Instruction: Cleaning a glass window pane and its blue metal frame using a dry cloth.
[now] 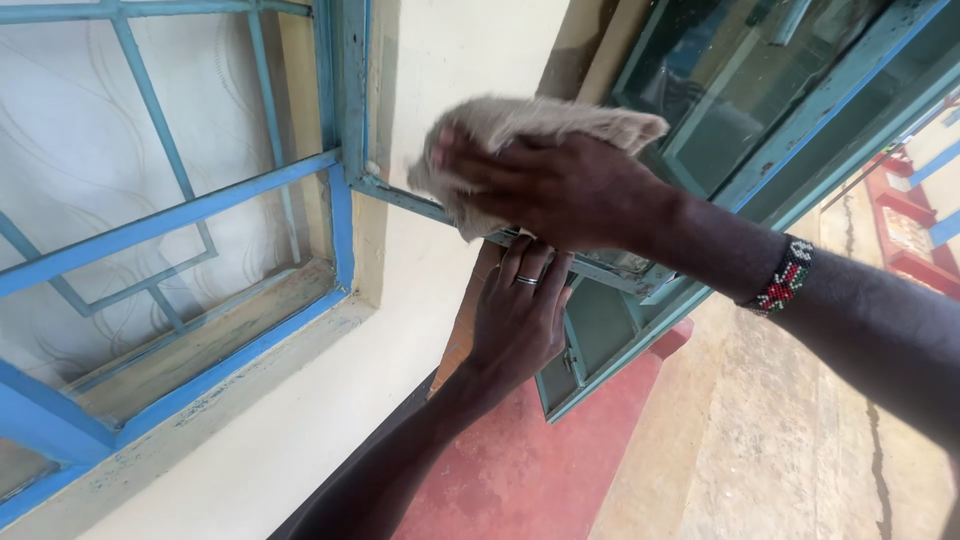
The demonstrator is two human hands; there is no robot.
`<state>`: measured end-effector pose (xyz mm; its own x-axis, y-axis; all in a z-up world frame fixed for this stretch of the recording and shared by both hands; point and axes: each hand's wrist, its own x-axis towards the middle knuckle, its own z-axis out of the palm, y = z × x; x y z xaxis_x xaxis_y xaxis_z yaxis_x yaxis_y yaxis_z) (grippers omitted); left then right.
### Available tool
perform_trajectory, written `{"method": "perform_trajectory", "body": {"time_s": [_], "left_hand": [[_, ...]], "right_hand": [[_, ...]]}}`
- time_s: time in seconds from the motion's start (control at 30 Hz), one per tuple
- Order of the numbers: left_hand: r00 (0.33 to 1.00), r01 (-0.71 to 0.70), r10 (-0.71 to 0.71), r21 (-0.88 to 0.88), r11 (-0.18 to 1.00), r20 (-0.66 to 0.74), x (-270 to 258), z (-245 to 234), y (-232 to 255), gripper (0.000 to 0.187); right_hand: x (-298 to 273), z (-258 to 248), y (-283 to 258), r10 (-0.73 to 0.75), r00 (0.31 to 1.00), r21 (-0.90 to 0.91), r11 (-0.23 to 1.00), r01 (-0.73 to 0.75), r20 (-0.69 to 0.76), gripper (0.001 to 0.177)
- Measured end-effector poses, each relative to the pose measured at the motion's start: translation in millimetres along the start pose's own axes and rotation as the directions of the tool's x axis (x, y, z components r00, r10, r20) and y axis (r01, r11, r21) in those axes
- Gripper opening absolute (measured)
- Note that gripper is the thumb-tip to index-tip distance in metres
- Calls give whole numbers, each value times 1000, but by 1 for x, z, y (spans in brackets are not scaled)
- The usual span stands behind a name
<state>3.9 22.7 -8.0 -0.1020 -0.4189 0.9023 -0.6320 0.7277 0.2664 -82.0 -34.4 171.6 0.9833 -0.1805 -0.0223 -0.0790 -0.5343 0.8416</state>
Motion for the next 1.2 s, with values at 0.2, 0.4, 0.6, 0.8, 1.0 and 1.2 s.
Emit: {"method": "perform_trajectory", "body": {"time_s": [0.2,0.4,0.6,0.8,1.0,1.2], "left_hand": [[999,20,-19,-28,999,38,-4,-2,1,52],[1000,0,0,-21,1000,10,-4,-5,5,60],[984,15,-5,-52,999,178,1,-13,0,57],[996,-69,76,-120,990,54,2,0,6,57],[976,-190,199,-99,977,91,-8,19,8,44],[981,-104,118,-95,990,154,-9,42,4,41]], "right_hand": [[5,-39,55,262,963,-65,962,-265,-55,61],[30,1,-7,125,990,-115,985,-131,-58,70],[31,-8,46,194,967,-215,950,-227,-164,69],[37,24,-2,111,988,-37,993,-116,-109,68],[42,-19,52,101,980,-389,907,-161,-170,62],[39,12,32,149,937,-197,956,-218,-315,58]]}}
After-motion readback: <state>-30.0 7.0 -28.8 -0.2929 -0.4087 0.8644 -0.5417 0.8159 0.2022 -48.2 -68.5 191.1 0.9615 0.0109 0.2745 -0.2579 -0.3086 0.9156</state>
